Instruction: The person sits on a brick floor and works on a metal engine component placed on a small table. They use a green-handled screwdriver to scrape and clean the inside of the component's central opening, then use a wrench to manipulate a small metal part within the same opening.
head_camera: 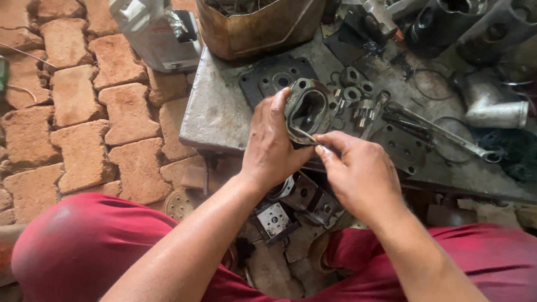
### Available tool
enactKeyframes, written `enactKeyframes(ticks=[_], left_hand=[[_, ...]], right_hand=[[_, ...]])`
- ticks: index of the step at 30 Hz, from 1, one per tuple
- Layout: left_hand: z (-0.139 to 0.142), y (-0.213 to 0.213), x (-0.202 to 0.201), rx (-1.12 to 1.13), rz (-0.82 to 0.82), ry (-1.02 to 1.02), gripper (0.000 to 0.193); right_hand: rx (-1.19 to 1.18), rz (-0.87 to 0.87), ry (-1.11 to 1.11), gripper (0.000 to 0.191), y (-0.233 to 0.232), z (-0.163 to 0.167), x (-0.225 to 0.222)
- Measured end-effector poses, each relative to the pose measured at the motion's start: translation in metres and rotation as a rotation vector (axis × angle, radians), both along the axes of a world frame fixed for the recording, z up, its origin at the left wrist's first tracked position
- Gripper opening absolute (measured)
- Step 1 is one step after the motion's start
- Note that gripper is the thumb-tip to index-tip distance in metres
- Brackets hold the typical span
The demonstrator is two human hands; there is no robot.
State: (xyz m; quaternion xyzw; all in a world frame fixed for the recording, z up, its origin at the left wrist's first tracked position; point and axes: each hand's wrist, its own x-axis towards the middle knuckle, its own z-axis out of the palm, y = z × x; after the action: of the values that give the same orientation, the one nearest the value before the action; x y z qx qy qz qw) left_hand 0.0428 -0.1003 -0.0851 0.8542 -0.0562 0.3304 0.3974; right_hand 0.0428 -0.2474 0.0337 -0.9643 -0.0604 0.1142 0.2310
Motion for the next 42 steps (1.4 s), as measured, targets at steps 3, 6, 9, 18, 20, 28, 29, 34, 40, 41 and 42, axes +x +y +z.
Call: enactKeyframes(ticks=[3, 6, 9, 18, 20, 28, 29, 34, 40, 41, 42], left_hand=[[-0.001, 0.0, 0.002, -0.005, -0.008, 0.013, 0.107], [-0.002, -0.002, 0.004, -0.009, 0.009, 0.007, 0.105], [-0.001, -0.003, 0.003, -0.02, 0.002, 0.02, 0.105], [0.005, 0.002, 0.001, -0.01, 0.006, 0.04, 0.108], [0.005, 0.001, 0.002, -0.011, 0.001, 0.054, 0.108], [0.003, -0.001, 0.004, 0.003, 0.012, 0.08, 0.11], [0.002, -0.001, 0.005, 0.003, 0.01, 0.078, 0.11], [0.002, -0.002, 0.008, 0.037, -0.003, 0.098, 0.116], [0.003, -0.005, 0.007, 0.018, 0.006, 0.107, 0.115], [0.004, -0.005, 0.007, 0.018, 0.009, 0.108, 0.115], [0.004, -0.005, 0.007, 0.021, 0.013, 0.105, 0.114]], right_hand=[[-0.006, 0.126, -0.203, 0.024, -0.001, -0.001, 0.0], [-0.147, 0.318, -0.515, 0.021, -0.002, -0.006, -0.004], [-0.073, 0.338, -0.538, 0.021, -0.007, -0.01, -0.003], [0.255, 0.052, 0.073, 0.026, -0.017, -0.022, 0.024], [0.194, 0.045, 0.058, 0.026, -0.02, -0.022, 0.025], [0.344, 0.157, -0.078, 0.027, -0.026, -0.021, 0.024], [0.296, 0.077, -0.033, 0.028, -0.028, -0.02, 0.027], [0.356, 0.016, -0.167, 0.028, -0.029, -0.023, 0.048], [0.314, 0.099, -0.48, 0.03, -0.012, -0.039, 0.066], [0.287, 0.138, -0.546, 0.025, -0.01, -0.041, 0.066], [0.282, 0.117, -0.528, 0.022, -0.007, -0.042, 0.066]])
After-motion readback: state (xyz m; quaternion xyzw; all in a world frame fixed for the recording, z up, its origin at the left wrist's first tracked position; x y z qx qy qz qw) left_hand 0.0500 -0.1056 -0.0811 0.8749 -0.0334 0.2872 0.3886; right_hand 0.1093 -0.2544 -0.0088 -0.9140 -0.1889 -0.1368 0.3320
